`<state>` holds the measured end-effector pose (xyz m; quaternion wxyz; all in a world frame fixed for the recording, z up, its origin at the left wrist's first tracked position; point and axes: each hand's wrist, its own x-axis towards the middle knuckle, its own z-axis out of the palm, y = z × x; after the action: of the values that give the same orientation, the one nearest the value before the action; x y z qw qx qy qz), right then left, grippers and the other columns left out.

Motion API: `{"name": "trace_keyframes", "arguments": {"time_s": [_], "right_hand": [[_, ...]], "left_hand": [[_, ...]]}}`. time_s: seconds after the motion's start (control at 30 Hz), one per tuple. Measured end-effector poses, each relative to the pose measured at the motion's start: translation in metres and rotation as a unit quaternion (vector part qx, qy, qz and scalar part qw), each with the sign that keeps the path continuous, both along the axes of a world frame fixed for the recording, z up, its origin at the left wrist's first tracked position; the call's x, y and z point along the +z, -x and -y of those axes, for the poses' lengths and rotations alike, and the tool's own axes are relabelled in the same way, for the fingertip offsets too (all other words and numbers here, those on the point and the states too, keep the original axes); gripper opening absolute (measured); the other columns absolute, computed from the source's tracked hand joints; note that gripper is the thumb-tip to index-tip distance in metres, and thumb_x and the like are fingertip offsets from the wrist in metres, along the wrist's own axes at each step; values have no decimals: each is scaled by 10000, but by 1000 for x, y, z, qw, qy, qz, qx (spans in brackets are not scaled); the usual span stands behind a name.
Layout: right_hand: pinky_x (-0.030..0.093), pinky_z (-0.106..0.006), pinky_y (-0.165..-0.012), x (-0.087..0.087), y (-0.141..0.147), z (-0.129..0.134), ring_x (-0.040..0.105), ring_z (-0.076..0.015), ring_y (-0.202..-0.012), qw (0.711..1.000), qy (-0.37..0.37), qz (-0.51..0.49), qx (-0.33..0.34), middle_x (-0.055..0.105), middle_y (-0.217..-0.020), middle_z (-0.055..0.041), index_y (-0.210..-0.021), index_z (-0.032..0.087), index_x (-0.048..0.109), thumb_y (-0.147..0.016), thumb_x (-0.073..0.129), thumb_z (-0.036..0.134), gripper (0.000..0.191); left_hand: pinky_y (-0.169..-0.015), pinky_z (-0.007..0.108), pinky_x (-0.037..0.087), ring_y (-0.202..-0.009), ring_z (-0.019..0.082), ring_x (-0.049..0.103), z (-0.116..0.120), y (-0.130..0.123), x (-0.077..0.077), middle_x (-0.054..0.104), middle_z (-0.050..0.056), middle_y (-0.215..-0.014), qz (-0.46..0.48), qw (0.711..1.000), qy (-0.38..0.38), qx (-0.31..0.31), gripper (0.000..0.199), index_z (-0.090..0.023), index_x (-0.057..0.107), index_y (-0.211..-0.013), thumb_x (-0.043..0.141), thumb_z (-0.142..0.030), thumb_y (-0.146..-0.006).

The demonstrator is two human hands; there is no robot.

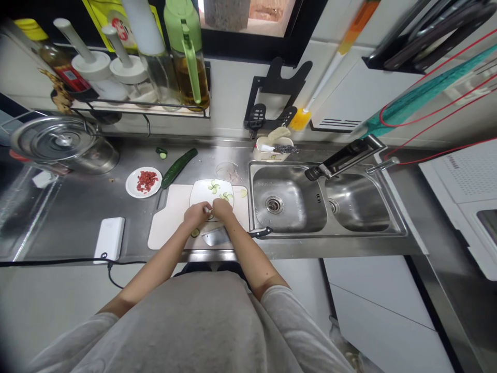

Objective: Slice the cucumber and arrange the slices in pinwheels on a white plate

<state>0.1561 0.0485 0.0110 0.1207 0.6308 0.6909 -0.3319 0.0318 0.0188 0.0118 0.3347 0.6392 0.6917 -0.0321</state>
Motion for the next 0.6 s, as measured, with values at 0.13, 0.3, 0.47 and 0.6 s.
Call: {"name": "trace_keyframes", "arguments": {"time_s": [0.13, 0.3, 0.47, 0.6], "right_hand": [[396, -218, -645, 1, -5, 7, 613, -170, -890, 1000, -20, -16, -5, 684, -994, -73, -947, 191, 666, -788, 642, 241, 169], [366, -225, -637, 0, -12, 22, 599, -172, -896, 998, -62, -8, 4, 679, -982, -57, -970, 217, 638, -855, 571, 281, 148], [352, -245, -666, -4, -15, 32, 599, -179, -903, 992, -114, 7, 61, 679, -974, -65, -1033, 232, 606, -927, 443, 240, 195], [354, -253, -685, -5, -15, 35, 599, -183, -906, 987, -132, 13, 90, 677, -978, -77, -1087, 229, 586, -949, 400, 236, 233]], "left_hand": [[-725, 262, 437, -903, 187, 629, 2, 0, 1, 701, 1, -989, 9, 1000, -1, 8, 214, -317, 652, -989, 591, -292, -785], [-724, 260, 440, -912, 187, 627, 2, 0, 1, 701, -3, -982, 4, 1000, 2, 5, 226, -318, 652, -991, 609, -283, -772], [-711, 258, 439, -891, 184, 628, 0, 0, 1, 700, -3, -969, 4, 1000, 9, 4, 226, -317, 650, -980, 624, -279, -759], [-708, 255, 436, -890, 184, 625, -3, 1, 2, 699, 4, -967, 0, 1000, 8, 0, 238, -307, 651, -971, 632, -259, -738]]}}
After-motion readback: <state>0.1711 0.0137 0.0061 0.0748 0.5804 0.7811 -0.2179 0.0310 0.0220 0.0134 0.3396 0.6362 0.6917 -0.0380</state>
